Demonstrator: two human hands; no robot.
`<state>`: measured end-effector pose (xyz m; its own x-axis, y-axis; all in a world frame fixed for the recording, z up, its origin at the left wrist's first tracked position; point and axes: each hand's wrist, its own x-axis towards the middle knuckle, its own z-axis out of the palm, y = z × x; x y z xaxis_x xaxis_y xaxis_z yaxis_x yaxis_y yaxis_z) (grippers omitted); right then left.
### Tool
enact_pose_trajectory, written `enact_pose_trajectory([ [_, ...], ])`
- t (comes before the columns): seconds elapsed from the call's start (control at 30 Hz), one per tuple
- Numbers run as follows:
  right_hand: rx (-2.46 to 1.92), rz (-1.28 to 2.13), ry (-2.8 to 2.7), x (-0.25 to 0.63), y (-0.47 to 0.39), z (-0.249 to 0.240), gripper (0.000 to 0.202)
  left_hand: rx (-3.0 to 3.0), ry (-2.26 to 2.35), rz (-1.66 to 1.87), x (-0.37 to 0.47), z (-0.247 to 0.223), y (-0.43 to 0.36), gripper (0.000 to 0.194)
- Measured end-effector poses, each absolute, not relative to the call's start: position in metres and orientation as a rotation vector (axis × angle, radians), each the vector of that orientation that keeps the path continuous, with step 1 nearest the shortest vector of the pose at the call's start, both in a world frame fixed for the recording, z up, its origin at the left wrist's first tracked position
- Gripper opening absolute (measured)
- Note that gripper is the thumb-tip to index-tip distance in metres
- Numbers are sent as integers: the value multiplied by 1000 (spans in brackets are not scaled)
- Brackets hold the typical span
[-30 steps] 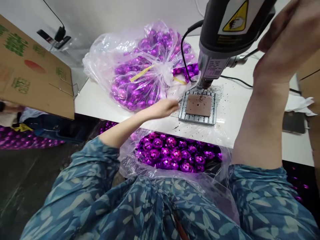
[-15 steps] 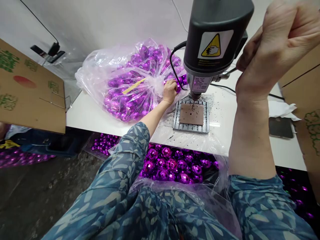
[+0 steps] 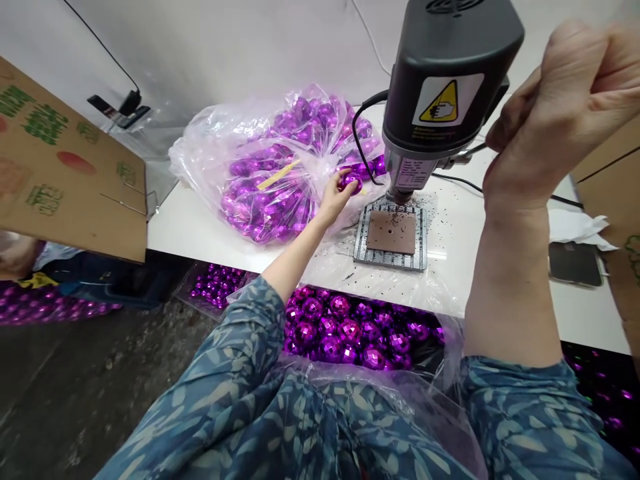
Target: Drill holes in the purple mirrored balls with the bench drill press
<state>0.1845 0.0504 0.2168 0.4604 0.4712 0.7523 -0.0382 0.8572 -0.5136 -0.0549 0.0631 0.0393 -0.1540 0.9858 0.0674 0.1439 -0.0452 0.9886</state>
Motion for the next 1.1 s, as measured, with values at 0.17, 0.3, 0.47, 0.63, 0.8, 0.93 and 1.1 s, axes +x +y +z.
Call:
enact_pose_trajectory([
  [0.17,-559,307,-1101,187,55,216,62,887,1238,1169,-53,51,3,49],
  [0.3,-625,231,-1059,184,68,216,64,998,1267,1147,-39,38,-14,52],
  [0.47,-792,181,-1051,178,69,219,61,1279,1208,1159,-25,21,-11,55],
  [0.63,-776,232,-1092,178,56,219,59,1459,1250,1084,-12,16,-11,53],
  [0.8,-670,271,-1040,176,57,220,59,1549,1274,1089,-2,11,-11,44],
  [0.93,-686,288,-1005,174,57,222,61,1634,1347,1089,0,8,-15,49],
  [1.1,-754,263,-1037,174,56,218,58,1759,1353,1099,8,7,-19,54],
])
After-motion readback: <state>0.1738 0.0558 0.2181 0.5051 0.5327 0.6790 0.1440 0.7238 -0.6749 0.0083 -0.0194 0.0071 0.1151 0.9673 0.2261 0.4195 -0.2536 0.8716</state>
